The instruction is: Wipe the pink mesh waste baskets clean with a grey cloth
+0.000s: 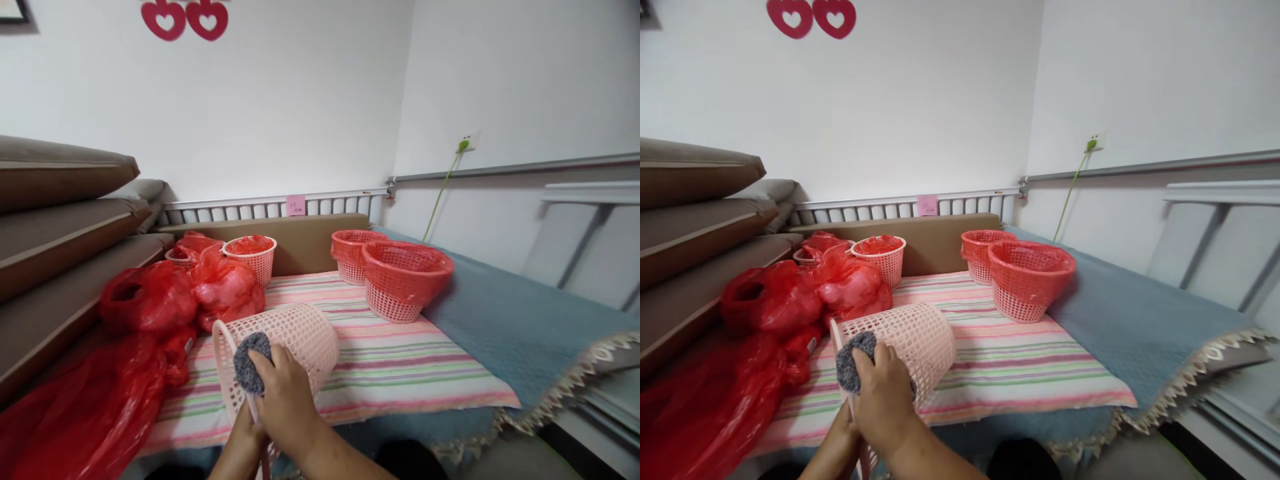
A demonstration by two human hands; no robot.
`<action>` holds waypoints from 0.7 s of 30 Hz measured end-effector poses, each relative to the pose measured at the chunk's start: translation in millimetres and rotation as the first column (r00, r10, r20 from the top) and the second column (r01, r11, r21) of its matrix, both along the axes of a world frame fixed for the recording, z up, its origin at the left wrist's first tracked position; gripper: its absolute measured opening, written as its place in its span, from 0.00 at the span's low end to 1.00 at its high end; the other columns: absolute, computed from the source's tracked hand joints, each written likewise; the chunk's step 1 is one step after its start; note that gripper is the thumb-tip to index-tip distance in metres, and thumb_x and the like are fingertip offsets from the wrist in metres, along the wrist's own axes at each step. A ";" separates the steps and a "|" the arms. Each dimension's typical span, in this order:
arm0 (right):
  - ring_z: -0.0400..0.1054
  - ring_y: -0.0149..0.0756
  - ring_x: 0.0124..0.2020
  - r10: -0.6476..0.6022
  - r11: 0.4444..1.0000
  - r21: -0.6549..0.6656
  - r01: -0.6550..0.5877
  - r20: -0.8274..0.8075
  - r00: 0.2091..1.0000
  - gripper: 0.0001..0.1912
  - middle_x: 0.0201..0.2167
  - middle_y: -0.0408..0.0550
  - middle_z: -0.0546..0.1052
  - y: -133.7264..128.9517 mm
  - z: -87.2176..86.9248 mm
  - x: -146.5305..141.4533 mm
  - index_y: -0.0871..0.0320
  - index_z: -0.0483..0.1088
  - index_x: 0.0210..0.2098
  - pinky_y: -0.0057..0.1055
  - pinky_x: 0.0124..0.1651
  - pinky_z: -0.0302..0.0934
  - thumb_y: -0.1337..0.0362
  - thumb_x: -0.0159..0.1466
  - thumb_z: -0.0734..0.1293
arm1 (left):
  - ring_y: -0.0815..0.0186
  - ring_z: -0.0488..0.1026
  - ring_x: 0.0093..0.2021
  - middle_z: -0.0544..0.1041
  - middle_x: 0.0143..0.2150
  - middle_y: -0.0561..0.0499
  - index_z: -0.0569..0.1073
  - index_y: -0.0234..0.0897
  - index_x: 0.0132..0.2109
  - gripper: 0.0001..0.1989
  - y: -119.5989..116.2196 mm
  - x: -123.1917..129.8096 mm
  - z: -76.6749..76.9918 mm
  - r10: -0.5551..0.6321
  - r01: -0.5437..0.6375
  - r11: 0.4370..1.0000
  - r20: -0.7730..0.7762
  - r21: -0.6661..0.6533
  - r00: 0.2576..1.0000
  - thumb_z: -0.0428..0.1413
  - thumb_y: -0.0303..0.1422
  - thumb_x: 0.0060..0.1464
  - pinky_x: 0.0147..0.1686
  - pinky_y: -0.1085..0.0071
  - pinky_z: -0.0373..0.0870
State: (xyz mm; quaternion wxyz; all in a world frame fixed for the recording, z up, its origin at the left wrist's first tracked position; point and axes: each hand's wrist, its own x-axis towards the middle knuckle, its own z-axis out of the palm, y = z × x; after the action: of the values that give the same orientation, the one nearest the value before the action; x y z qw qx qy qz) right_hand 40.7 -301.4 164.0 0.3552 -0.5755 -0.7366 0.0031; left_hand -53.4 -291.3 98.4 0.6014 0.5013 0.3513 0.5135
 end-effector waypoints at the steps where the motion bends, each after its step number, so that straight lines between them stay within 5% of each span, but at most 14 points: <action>1: 0.63 0.40 0.47 0.003 1.000 0.000 -0.003 0.016 1.000 0.28 0.47 0.48 0.68 1.6 -2.7 0.4 0.46 0.65 0.54 0.33 0.49 0.58 0.67 0.54 0.66 | 0.44 0.62 0.60 0.76 0.51 0.43 0.72 0.36 0.49 0.28 -2.2 0.0 -4.4 0.020 -0.020 1.000 0.008 -0.007 1.000 0.63 0.29 0.36 0.61 0.52 0.56; 4: 0.63 0.39 0.49 -0.163 0.985 -0.054 0.166 0.069 0.984 0.27 0.48 0.49 0.69 22.6 -15.9 37.6 0.48 0.65 0.55 0.32 0.50 0.57 0.69 0.56 0.64 | 0.46 0.63 0.60 0.71 0.57 0.41 0.67 0.38 0.56 0.33 -12.9 2.7 -11.0 -0.011 0.013 0.999 0.070 -0.038 0.997 0.64 0.34 0.40 0.59 0.53 0.59; 7: 0.65 0.41 0.47 -0.457 0.864 -0.169 0.473 0.129 0.880 0.24 0.46 0.52 0.70 52.9 -24.3 97.2 0.53 0.65 0.55 0.32 0.46 0.59 0.69 0.58 0.62 | 0.50 0.60 0.63 0.66 0.62 0.39 0.64 0.39 0.59 0.34 -21.4 6.6 -10.3 -0.113 0.115 0.993 0.059 -0.029 0.992 0.62 0.40 0.45 0.61 0.55 0.56; 10: 0.67 0.43 0.45 -0.567 0.781 -0.208 0.588 0.159 0.809 0.23 0.44 0.54 0.71 66.9 -21.5 124.2 0.55 0.65 0.55 0.33 0.42 0.60 0.68 0.59 0.61 | 0.49 0.58 0.64 0.62 0.64 0.38 0.63 0.40 0.60 0.35 -21.9 7.0 -5.5 -0.163 0.163 0.987 -0.004 0.003 0.987 0.62 0.45 0.46 0.63 0.54 0.51; 13: 0.67 0.42 0.46 -0.507 0.830 -0.188 0.525 0.141 0.851 0.23 0.45 0.53 0.71 51.9 -13.8 93.0 0.55 0.66 0.54 0.33 0.44 0.60 0.68 0.58 0.61 | 0.50 0.58 0.64 0.61 0.65 0.39 0.62 0.40 0.60 0.35 -17.6 4.9 -3.2 -0.203 0.204 0.979 -0.020 0.000 0.979 0.61 0.44 0.47 0.63 0.54 0.50; 16: 0.65 0.41 0.49 -0.263 0.957 -0.111 0.269 0.072 0.962 0.26 0.49 0.51 0.70 18.6 -7.1 33.0 0.51 0.66 0.54 0.32 0.49 0.58 0.69 0.55 0.63 | 0.49 0.61 0.62 0.70 0.58 0.40 0.67 0.38 0.56 0.29 -11.5 3.3 -10.1 -0.174 0.174 0.984 -0.013 0.049 0.985 0.60 0.40 0.47 0.61 0.52 0.55; 18: 0.64 0.40 0.50 -0.115 0.990 -0.073 0.117 0.032 0.993 0.28 0.50 0.50 0.68 2.0 -3.6 6.0 0.49 0.65 0.54 0.31 0.50 0.58 0.69 0.54 0.64 | 0.45 0.66 0.57 0.75 0.52 0.40 0.71 0.36 0.50 0.24 -7.9 3.0 -17.3 -0.078 0.080 0.992 -0.027 0.096 0.997 0.61 0.39 0.45 0.59 0.49 0.58; 21: 0.64 0.39 0.50 -0.076 0.994 -0.074 0.078 0.031 0.997 0.27 0.50 0.49 0.69 6.0 -3.3 11.4 0.48 0.65 0.54 0.30 0.50 0.58 0.68 0.55 0.64 | 0.44 0.66 0.57 0.73 0.54 0.39 0.71 0.36 0.51 0.27 -6.7 2.6 -22.3 -0.044 0.046 0.994 -0.017 0.097 0.999 0.62 0.39 0.43 0.59 0.48 0.58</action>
State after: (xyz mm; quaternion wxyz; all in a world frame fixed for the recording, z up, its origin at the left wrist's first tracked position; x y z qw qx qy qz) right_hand 52.2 -295.4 160.7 0.3230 -0.6162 -0.7182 0.0090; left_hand -50.8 -298.1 76.1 0.5849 0.5417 0.3188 0.5126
